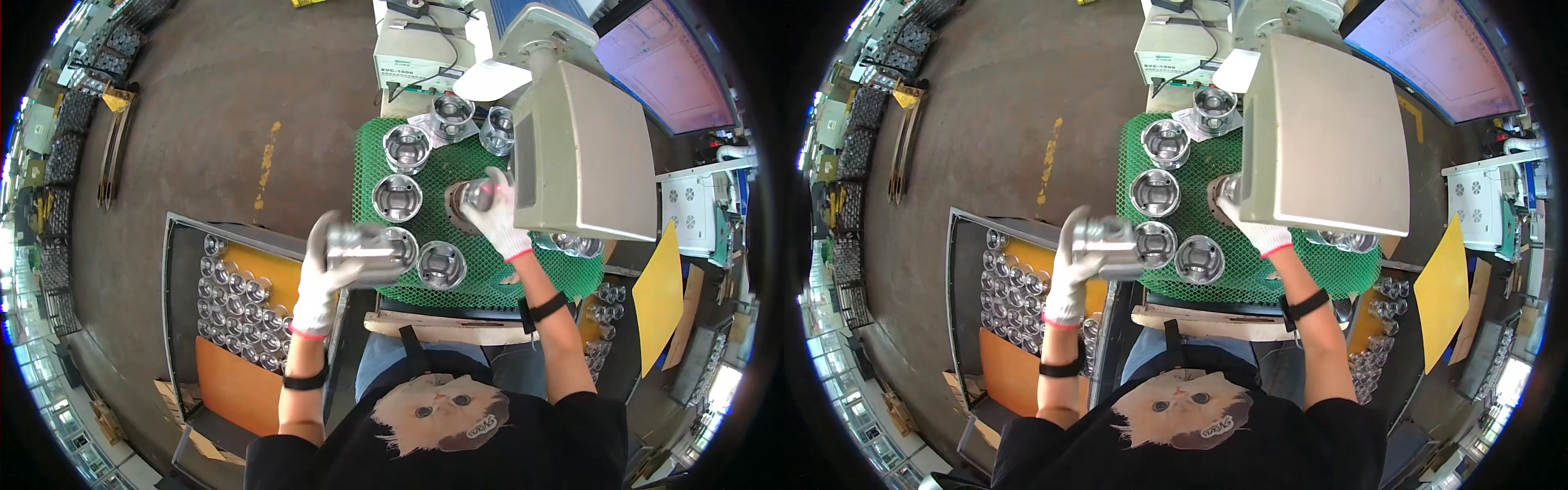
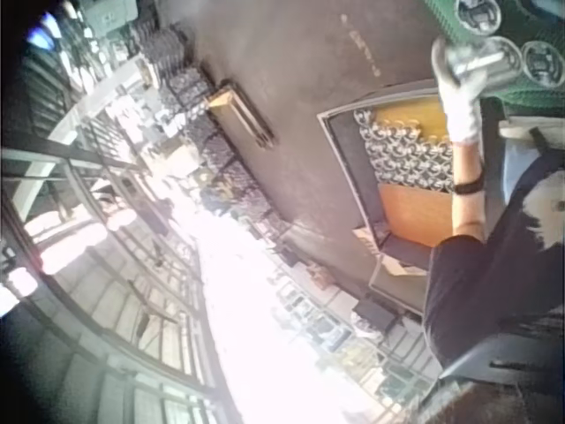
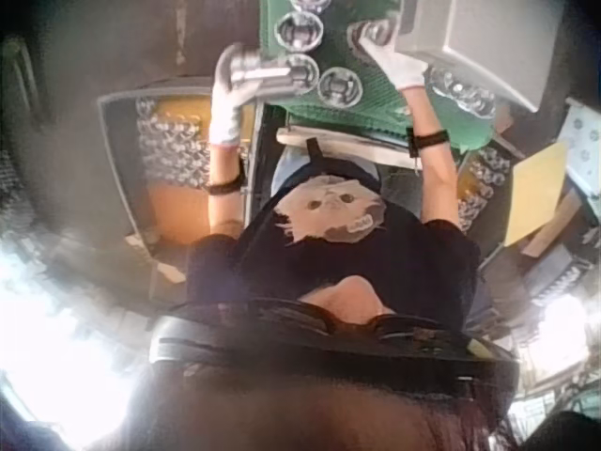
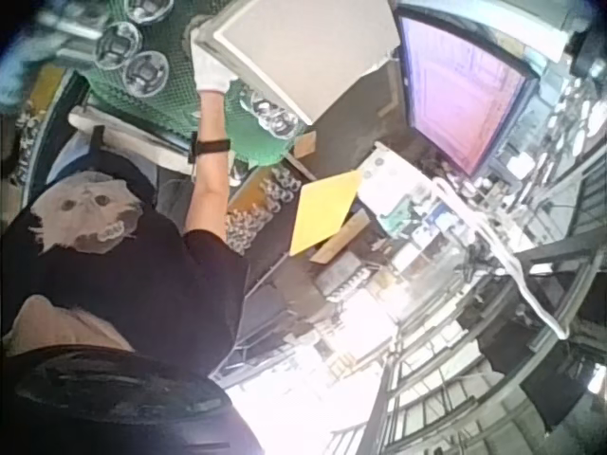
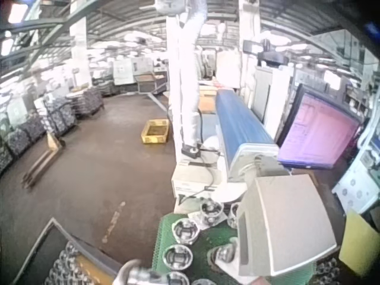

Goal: The recorder is inspecting and sorting metal engine pistons, placing them under a measurement device and then into a transport bin.

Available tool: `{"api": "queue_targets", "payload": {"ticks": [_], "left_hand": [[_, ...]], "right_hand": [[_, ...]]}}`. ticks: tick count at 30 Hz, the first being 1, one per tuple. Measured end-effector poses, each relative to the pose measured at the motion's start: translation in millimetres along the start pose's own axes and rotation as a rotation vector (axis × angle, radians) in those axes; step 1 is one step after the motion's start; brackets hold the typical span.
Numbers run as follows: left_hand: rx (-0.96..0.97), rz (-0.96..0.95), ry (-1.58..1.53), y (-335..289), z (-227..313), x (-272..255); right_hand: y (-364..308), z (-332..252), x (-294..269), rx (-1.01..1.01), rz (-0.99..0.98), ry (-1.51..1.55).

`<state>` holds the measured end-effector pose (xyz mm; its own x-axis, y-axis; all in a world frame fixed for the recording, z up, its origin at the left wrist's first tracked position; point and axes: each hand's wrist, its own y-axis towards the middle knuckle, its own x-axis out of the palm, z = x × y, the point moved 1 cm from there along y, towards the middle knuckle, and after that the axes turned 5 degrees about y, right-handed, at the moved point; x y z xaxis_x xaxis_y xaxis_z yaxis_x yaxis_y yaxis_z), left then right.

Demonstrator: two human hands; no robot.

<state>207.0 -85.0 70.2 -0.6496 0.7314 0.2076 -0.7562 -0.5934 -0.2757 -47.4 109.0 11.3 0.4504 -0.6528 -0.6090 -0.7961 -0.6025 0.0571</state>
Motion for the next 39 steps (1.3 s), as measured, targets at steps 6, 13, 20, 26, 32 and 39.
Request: {"api": "queue_targets", "payload": {"ticks": [6, 13, 20, 26, 32, 39], "left_hand": [[-0.295, 0.387, -0.245, -120, -58, -106], [-0.467, 0.616, -0.418, -241, -107, -163], [-0.46, 0.307, -0.478, -184, -105, -111], [-0.515, 0.093, -0.65, -151, -105, -66], [-0.626, -0.147, -0.759, -140, -127, -32], [-0.744, -0.382, -0.851, -141, -151, 24]], "right_hand": [[9, -14, 13, -0.11, -0.066, -0.506], [14, -22, 19, -0.456, -0.007, -0.668], [2, -32, 17, -0.224, 0.133, -0.674], [-110, -49, 3, -0.455, 0.321, -0.436], [-226, -27, 10, 0.045, -0.233, 0.141], [-267, -30, 47, 0.789, -0.634, 0.777]]}}
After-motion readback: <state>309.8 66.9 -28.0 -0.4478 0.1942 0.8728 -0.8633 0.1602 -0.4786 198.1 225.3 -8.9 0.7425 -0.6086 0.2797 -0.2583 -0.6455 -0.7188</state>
